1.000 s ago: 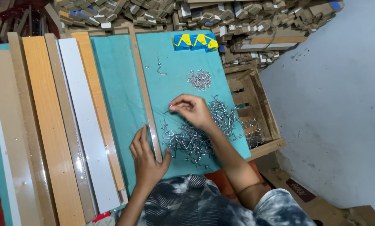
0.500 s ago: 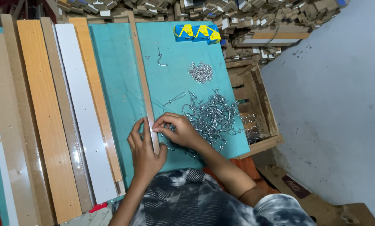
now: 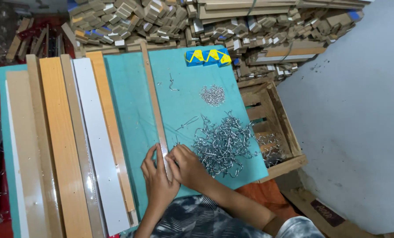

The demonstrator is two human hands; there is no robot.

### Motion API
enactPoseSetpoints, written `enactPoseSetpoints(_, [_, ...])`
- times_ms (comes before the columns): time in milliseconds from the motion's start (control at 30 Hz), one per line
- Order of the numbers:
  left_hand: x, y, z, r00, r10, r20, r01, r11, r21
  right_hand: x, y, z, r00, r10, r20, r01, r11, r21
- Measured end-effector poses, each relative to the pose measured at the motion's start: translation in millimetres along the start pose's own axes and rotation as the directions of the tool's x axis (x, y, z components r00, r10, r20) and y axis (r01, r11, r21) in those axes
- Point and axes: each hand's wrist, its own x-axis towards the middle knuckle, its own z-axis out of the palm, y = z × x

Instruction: Assembling metal hooks onto wooden and plastic strips by sliding them into place.

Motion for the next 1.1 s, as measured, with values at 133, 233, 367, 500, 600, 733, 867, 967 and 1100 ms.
enactPoseSetpoints(133, [3.0, -4.1, 3.1, 1.000, -0.012, 0.021, 0.012, 1.000, -0.012, 6.1, 1.6, -1.7, 0.999, 0.024, 0.043, -0.025, 1.000, 0.012])
enactPoseSetpoints(233, [-0.9, -1.9, 0.9, 1.000, -0.020, 0.019, 0.020, 1.000, -0.007, 3.2, 1.3, -0.6, 0.999, 0.016, 0.049, -0.018, 0.999, 0.033])
enactPoseSetpoints(367, [3.9, 2.4, -1.9, 1.000, -0.002, -0.002, 0.002, 1.000, -0.009, 4.1, 9.3, -1.5, 0.999, 0.009, 0.031, -0.011, 0.999, 0.036])
enactPoseSetpoints(500, [1.8, 1.9, -0.2, 1.000, 0.001, -0.005, -0.001, 1.000, 0.002, 2.4, 9.2, -10.7, 0.996, -0.031, 0.079, 0.031, 1.000, 0.002])
enactPoseSetpoints(600, [0.7, -1.4, 1.6, 1.000, -0.004, 0.003, 0.004, 1.000, -0.004, 2.3, 11.0, -8.6, 0.993, -0.085, 0.077, 0.090, 0.994, -0.063])
enactPoseSetpoints(733, [3.0, -0.3, 3.1, 1.000, -0.002, -0.020, 0.002, 1.000, -0.010, 7.6, 10.5, -5.0, 0.995, -0.068, 0.075, 0.077, 0.989, -0.125])
enactPoseSetpoints(867, [-3.1, -3.2, 4.9, 0.999, -0.026, 0.021, 0.026, 1.000, 0.006, 2.4, 0.6, 8.1, 1.000, 0.004, 0.009, -0.002, 0.983, -0.182])
enactPoseSetpoints(967, [-1.3, -1.1, 3.6, 1.000, -0.018, 0.008, 0.018, 1.000, 0.004, 1.8, -1.2, 12.2, 0.997, 0.055, -0.061, -0.068, 0.969, -0.236])
enactPoseSetpoints(1100, [-0.6, -4.0, 6.8, 0.998, -0.046, 0.040, 0.045, 0.999, 0.026, 2.9, 4.2, 4.6, 0.996, 0.095, 0.002, -0.093, 0.982, -0.162])
